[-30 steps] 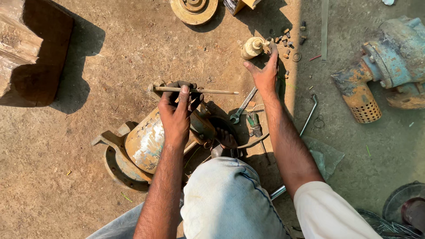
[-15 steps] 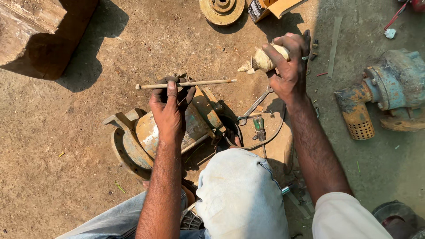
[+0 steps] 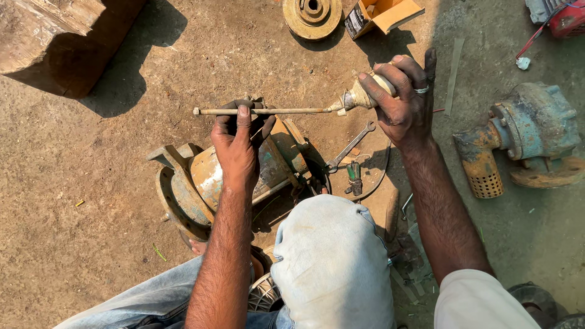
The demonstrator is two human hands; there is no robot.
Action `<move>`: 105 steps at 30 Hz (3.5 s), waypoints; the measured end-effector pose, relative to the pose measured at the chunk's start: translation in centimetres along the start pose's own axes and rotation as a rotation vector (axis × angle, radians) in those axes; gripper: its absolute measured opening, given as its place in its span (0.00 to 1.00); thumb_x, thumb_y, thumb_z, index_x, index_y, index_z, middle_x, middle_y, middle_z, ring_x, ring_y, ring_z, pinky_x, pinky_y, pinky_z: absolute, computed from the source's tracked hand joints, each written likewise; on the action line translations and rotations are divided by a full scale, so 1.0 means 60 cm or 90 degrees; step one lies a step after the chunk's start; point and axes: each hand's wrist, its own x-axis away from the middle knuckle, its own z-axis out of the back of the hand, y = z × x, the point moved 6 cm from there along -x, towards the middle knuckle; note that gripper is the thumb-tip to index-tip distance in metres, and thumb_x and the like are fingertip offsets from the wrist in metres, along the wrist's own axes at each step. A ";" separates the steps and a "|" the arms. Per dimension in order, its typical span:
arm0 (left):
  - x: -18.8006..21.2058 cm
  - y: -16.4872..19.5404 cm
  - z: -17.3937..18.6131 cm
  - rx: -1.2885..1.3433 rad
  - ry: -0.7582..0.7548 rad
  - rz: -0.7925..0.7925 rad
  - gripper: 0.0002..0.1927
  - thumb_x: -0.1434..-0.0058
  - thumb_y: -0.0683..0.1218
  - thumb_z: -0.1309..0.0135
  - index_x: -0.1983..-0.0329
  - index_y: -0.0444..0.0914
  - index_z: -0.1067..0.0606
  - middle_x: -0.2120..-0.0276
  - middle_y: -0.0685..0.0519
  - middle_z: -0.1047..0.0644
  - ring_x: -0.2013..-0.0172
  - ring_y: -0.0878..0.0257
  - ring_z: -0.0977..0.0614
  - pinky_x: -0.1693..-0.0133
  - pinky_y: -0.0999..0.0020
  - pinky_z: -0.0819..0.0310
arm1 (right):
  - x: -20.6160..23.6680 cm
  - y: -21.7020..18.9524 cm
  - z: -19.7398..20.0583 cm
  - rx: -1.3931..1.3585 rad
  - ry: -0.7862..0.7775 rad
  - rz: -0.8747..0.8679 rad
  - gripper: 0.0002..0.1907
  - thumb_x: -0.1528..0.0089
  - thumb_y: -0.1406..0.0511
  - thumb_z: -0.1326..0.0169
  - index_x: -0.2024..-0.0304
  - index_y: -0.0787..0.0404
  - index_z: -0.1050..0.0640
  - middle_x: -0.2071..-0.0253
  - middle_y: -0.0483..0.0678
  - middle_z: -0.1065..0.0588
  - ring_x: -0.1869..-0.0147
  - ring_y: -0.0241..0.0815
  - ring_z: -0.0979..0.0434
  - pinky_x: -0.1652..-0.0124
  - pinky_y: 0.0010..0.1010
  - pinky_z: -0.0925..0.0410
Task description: The person walks to a motor on the ground, sits down, and uses two wrenches to loosen and remove bolts from the motor housing. The person then removes a metal rod from the motor and sets it aside.
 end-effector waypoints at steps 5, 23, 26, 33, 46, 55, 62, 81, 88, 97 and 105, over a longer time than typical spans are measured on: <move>-0.002 -0.004 0.003 0.001 0.006 0.010 0.12 0.30 0.46 0.44 0.52 0.32 0.26 0.60 0.48 0.21 0.57 0.57 0.15 0.52 0.54 0.11 | 0.002 0.000 -0.007 -0.017 -0.026 -0.009 0.21 0.36 0.73 0.30 0.41 0.53 0.15 0.39 0.44 0.30 0.28 0.48 0.36 0.28 0.39 0.34; -0.005 -0.012 0.008 -0.021 -0.001 -0.003 0.12 0.29 0.46 0.45 0.50 0.33 0.26 0.58 0.46 0.21 0.55 0.55 0.14 0.52 0.54 0.11 | 0.011 0.002 -0.008 -0.059 -0.016 -0.041 0.24 0.37 0.74 0.30 0.40 0.55 0.17 0.40 0.47 0.29 0.29 0.50 0.36 0.30 0.42 0.33; -0.005 -0.013 0.006 -0.024 -0.013 -0.002 0.12 0.29 0.47 0.45 0.50 0.33 0.26 0.57 0.46 0.21 0.54 0.54 0.14 0.51 0.54 0.11 | 0.010 0.000 -0.012 -0.028 -0.033 -0.034 0.25 0.38 0.75 0.30 0.40 0.54 0.17 0.40 0.46 0.29 0.29 0.48 0.36 0.30 0.42 0.33; -0.007 -0.012 0.011 -0.027 -0.003 -0.014 0.12 0.29 0.46 0.45 0.50 0.33 0.27 0.58 0.46 0.21 0.55 0.54 0.15 0.52 0.53 0.11 | 0.015 0.000 -0.017 -0.076 -0.045 -0.059 0.29 0.40 0.77 0.30 0.38 0.56 0.18 0.38 0.47 0.31 0.27 0.50 0.37 0.29 0.41 0.32; -0.028 0.036 -0.001 -0.246 -0.064 -0.136 0.13 0.25 0.48 0.46 0.47 0.34 0.27 0.55 0.49 0.21 0.52 0.61 0.17 0.51 0.57 0.13 | 0.202 0.084 -0.262 -0.604 -0.051 -0.637 0.37 0.42 0.62 0.28 0.37 0.62 0.32 0.41 0.50 0.27 0.35 0.46 0.26 0.36 0.40 0.30; -0.051 0.099 -0.124 -0.927 -0.246 -0.338 0.15 0.26 0.52 0.46 0.40 0.42 0.25 0.55 0.47 0.22 0.56 0.57 0.18 0.56 0.58 0.19 | 0.217 0.058 -0.161 -0.135 -0.199 -0.548 0.37 0.46 0.83 0.47 0.32 0.71 0.32 0.27 0.64 0.37 0.21 0.62 0.40 0.26 0.47 0.43; -0.030 0.017 -0.227 -1.154 -0.458 -0.358 0.17 0.33 0.47 0.49 0.41 0.46 0.25 0.48 0.46 0.24 0.46 0.49 0.22 0.53 0.53 0.20 | 0.079 -0.017 -0.042 -0.680 0.036 -0.482 0.27 0.30 0.69 0.40 0.30 0.69 0.33 0.28 0.59 0.32 0.22 0.50 0.34 0.25 0.44 0.37; -0.012 0.252 -0.107 -1.364 -0.472 -0.392 0.19 0.26 0.55 0.53 0.41 0.42 0.23 0.46 0.45 0.23 0.45 0.47 0.21 0.44 0.48 0.26 | 0.110 0.015 -0.151 -0.992 0.359 -0.846 0.17 0.26 0.60 0.57 0.38 0.56 0.42 0.52 0.58 0.24 0.50 0.59 0.15 0.53 0.51 0.17; 0.059 0.399 0.098 -1.554 -0.243 -0.082 0.21 0.29 0.58 0.52 0.42 0.43 0.20 0.48 0.47 0.19 0.56 0.52 0.15 0.54 0.57 0.18 | 0.131 -0.020 -0.258 -1.064 0.290 -0.833 0.13 0.24 0.61 0.58 0.40 0.55 0.44 0.50 0.60 0.24 0.49 0.59 0.15 0.51 0.51 0.17; 0.088 0.418 0.202 -1.456 -0.095 0.033 0.19 0.26 0.56 0.50 0.44 0.41 0.18 0.53 0.45 0.17 0.67 0.52 0.14 0.58 0.57 0.18 | 0.124 -0.039 -0.299 -1.084 0.263 -0.848 0.12 0.25 0.61 0.57 0.42 0.54 0.42 0.51 0.59 0.24 0.51 0.59 0.15 0.54 0.50 0.18; 0.086 0.425 0.212 -1.378 -0.072 -0.031 0.17 0.26 0.53 0.49 0.45 0.39 0.18 0.56 0.42 0.17 0.65 0.51 0.14 0.64 0.57 0.19 | 0.127 -0.038 -0.306 -1.092 0.273 -0.840 0.13 0.25 0.60 0.57 0.42 0.53 0.42 0.51 0.58 0.24 0.52 0.58 0.15 0.56 0.49 0.17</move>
